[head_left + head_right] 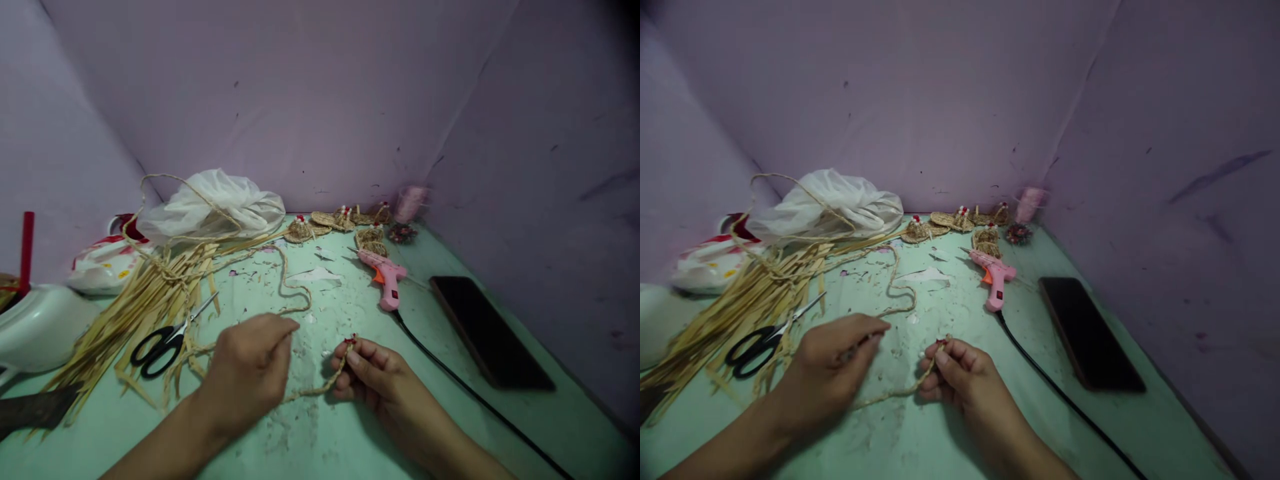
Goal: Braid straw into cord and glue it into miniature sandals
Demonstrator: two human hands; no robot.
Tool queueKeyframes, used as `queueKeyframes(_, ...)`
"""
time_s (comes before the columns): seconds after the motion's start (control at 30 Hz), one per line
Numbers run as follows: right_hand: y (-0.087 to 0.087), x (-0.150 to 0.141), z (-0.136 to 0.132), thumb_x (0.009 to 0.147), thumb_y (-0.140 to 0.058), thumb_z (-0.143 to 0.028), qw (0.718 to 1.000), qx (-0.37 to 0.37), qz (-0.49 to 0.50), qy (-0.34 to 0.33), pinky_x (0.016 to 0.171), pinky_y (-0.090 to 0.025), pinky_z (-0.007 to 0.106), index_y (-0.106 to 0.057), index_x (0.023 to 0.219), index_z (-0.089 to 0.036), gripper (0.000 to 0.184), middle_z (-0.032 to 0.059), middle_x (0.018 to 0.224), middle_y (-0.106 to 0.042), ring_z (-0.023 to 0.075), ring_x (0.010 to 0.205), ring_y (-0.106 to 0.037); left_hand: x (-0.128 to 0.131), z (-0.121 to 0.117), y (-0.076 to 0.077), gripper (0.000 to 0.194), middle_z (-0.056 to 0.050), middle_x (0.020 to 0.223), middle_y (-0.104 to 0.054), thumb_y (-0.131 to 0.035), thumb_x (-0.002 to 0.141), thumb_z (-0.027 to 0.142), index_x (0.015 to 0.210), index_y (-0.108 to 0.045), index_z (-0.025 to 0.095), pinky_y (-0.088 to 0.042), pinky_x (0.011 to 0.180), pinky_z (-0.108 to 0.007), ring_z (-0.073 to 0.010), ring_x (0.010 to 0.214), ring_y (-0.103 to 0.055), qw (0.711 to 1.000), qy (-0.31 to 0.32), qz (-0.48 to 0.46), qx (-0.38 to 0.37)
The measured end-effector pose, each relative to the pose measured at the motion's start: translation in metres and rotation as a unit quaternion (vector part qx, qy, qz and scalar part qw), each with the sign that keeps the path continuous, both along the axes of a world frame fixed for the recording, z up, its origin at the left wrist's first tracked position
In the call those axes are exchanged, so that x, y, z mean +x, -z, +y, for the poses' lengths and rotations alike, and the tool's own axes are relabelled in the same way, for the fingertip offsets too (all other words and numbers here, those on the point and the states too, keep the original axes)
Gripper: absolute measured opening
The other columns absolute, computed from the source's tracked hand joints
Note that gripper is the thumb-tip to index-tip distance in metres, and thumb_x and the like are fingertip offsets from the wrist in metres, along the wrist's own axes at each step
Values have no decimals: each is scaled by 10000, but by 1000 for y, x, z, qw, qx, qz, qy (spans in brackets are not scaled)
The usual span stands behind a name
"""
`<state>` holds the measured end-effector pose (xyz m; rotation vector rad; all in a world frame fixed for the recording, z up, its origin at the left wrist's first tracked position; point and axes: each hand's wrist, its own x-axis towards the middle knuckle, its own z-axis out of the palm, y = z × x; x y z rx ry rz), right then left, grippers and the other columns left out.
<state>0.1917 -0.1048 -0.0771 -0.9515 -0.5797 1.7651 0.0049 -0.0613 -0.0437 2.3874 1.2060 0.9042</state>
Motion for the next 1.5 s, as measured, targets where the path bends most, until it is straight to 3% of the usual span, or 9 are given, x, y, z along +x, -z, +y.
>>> queueKeyframes(0.07,0,-1,0,695,-717,-283,1000,2,2,-1,614,-510,270,-647,779,-118,198,31,724,-635,89,554,-573,11,-13,-3,166,-9,732,-651,-504,795,235,811,-667,209,-441,589,-242,-137,626,-572,986,-14,23,-162)
queueKeyframes(0.17,-2,-2,-1,667,-738,-292,1000,7,0,6,604,-503,266,-653,771,-119,218,27,692,-630,94,558,-567,22,-24,-1,207,3,719,-643,-484,810,249,763,-685,245,-428,616,-244,-145,661,-573,965,6,33,-260)
queueKeyframes(0.6,-1,-1,0,649,-710,-389,980,37,-196,15,487,-434,236,-623,752,-130,292,-6,548,-578,104,484,-516,27,-29,20,211,-5,720,-605,-484,801,256,656,-624,195,-374,614,-244,-134,650,-529,963,12,69,-259)
queueKeyframes(0.7,1,0,-4,712,-633,-339,950,65,-303,29,493,-421,247,-617,752,-141,203,-7,534,-575,115,483,-513,27,-30,21,208,-5,710,-590,-470,803,263,659,-600,189,-357,595,-244,-129,630,-515,964,10,85,-252)
queueKeyframes(0.93,8,4,-12,761,-537,-220,821,222,-519,79,551,-417,277,-663,775,-149,146,38,640,-629,152,572,-561,27,-29,22,233,-5,644,-519,-403,816,241,606,-476,170,-297,555,-254,-129,590,-464,966,69,120,-219)
queueKeyframes(1.03,2,6,-8,752,-578,-259,881,156,-441,62,520,-406,258,-653,755,-151,131,11,563,-597,133,532,-541,27,-29,23,251,5,616,-493,-399,818,254,588,-453,169,-281,552,-251,-126,585,-444,963,54,95,-246)
queueKeyframes(1.17,-7,8,-2,676,-698,-328,985,60,-160,-16,543,-462,260,-638,838,-157,243,4,642,-632,116,536,-577,24,-21,22,294,21,574,-426,-387,819,308,561,-410,169,-278,540,-238,-113,564,-402,947,66,-1,-313)
queueKeyframes(1.33,-5,4,-1,581,-787,-299,997,5,-79,-3,507,-489,251,-652,757,-128,280,31,622,-669,105,477,-592,21,-8,18,355,66,484,-273,-406,801,417,540,-371,178,-204,444,-218,-79,465,-235,874,91,-114,-464)
queueKeyframes(1.5,-4,0,-1,529,-811,-317,991,-29,-112,61,451,-489,247,-658,699,-102,314,46,578,-669,109,441,-576,25,-15,15,130,33,625,-489,-563,715,274,756,-589,154,-308,519,-204,-91,559,-398,912,42,-113,-392)
